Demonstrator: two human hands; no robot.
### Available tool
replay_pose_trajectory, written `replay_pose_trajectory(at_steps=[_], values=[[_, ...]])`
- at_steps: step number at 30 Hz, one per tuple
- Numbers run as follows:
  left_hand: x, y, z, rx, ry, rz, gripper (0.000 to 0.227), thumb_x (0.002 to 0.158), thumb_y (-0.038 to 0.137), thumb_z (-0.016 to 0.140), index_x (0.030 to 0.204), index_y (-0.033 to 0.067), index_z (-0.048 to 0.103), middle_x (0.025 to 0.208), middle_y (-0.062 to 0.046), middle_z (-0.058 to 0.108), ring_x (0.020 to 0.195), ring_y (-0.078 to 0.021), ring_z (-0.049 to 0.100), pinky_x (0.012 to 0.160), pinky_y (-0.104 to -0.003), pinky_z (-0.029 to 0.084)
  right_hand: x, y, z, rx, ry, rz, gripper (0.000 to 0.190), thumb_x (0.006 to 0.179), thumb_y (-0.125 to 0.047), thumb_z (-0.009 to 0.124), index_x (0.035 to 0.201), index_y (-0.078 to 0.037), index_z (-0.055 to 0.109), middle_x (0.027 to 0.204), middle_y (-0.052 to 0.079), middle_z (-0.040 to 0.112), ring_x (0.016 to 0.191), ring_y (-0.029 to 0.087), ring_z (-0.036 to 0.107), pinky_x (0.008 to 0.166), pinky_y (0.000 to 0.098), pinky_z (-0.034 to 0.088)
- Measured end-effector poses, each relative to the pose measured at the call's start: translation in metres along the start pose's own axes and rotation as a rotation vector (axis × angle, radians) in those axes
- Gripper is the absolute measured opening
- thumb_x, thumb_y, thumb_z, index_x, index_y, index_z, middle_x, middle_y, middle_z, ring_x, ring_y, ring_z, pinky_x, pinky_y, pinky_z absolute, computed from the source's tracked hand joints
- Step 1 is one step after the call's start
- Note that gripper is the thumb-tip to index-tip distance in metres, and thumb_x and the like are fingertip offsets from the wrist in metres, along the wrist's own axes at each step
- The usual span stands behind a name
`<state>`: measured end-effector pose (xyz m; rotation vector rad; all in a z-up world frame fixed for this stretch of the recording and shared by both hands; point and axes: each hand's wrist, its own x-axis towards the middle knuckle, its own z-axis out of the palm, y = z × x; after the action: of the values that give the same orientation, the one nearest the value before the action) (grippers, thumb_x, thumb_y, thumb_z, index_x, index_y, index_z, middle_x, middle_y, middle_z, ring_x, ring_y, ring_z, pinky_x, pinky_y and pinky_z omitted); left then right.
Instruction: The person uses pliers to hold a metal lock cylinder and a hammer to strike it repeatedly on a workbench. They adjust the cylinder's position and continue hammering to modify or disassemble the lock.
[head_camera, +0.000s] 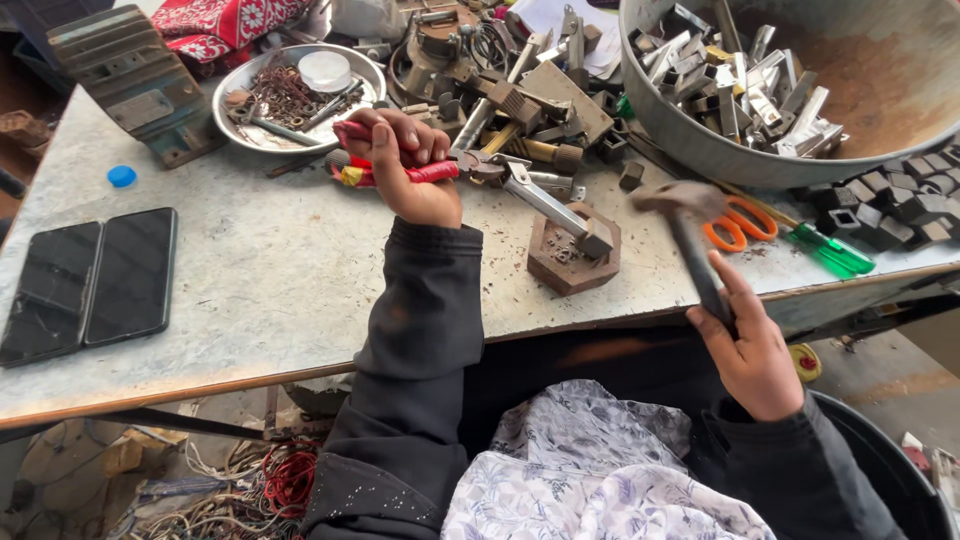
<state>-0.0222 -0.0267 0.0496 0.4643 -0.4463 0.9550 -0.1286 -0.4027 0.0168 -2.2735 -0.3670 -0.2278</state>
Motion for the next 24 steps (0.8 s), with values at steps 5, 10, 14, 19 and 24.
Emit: replay_pose_trajectory(at_steps=[5, 10, 14, 19, 24], values=[[-0.004, 0.007, 0.02, -0.016, -0.145, 0.043, 0.03, 0.099, 0.021, 0.071, 0.104, 0.0092, 0.044, 0.082, -0.003, 0.049, 0.062, -0.0113, 0.042, 0.053, -0.025, 0.039, -0.011, 0.001, -0.02, -0.04, -0.045, -0.216, 0.064, 0.095, -0.008, 0.065, 0.156, -0.004, 0.044, 0.108, 0.016, 0.07, 0.096, 0.016, 0.066, 0.081, 0.0292, 0.051], [-0.003, -0.009, 0.063, 0.04, -0.263, 0.083, 0.026, 0.099, 0.015, 0.07, 0.11, 0.0094, 0.047, 0.081, -0.003, 0.052, 0.059, -0.0086, 0.046, 0.05, -0.025, 0.043, -0.042, -0.009, -0.069, 0.029, 0.263, -0.234, 0.048, 0.103, -0.011, 0.065, 0.149, -0.003, 0.053, 0.093, 0.011, 0.069, 0.068, 0.016, 0.058, 0.059, 0.0275, 0.047], [-0.015, -0.022, 0.087, 0.161, -0.34, 0.047, 0.029, 0.098, 0.009, 0.066, 0.12, 0.0107, 0.047, 0.097, -0.002, 0.054, 0.068, -0.0109, 0.052, 0.056, -0.026, 0.048, -0.045, -0.008, -0.056, 0.11, 0.332, -0.293, 0.034, 0.106, -0.01, 0.06, 0.139, -0.004, 0.056, 0.094, 0.01, 0.067, 0.072, 0.015, 0.059, 0.066, 0.0277, 0.049], [-0.004, -0.028, 0.088, 0.17, -0.334, 0.047, 0.025, 0.106, 0.003, 0.068, 0.117, 0.0075, 0.047, 0.097, -0.002, 0.051, 0.069, -0.0105, 0.048, 0.059, -0.027, 0.046, -0.026, 0.016, -0.007, -0.069, -0.163, -0.167, 0.061, 0.093, -0.005, 0.064, 0.152, -0.01, 0.05, 0.115, 0.019, 0.071, 0.095, 0.019, 0.071, 0.083, 0.0333, 0.058], [0.012, -0.024, 0.073, 0.021, -0.208, -0.035, 0.032, 0.093, 0.009, 0.067, 0.117, 0.01, 0.046, 0.09, -0.002, 0.052, 0.061, -0.0102, 0.045, 0.053, -0.027, 0.043, -0.031, 0.009, -0.021, 0.212, -0.231, -0.158, 0.058, 0.093, 0.0, 0.054, 0.15, -0.008, 0.051, 0.137, 0.013, 0.067, 0.111, 0.02, 0.074, 0.087, 0.0337, 0.058]])
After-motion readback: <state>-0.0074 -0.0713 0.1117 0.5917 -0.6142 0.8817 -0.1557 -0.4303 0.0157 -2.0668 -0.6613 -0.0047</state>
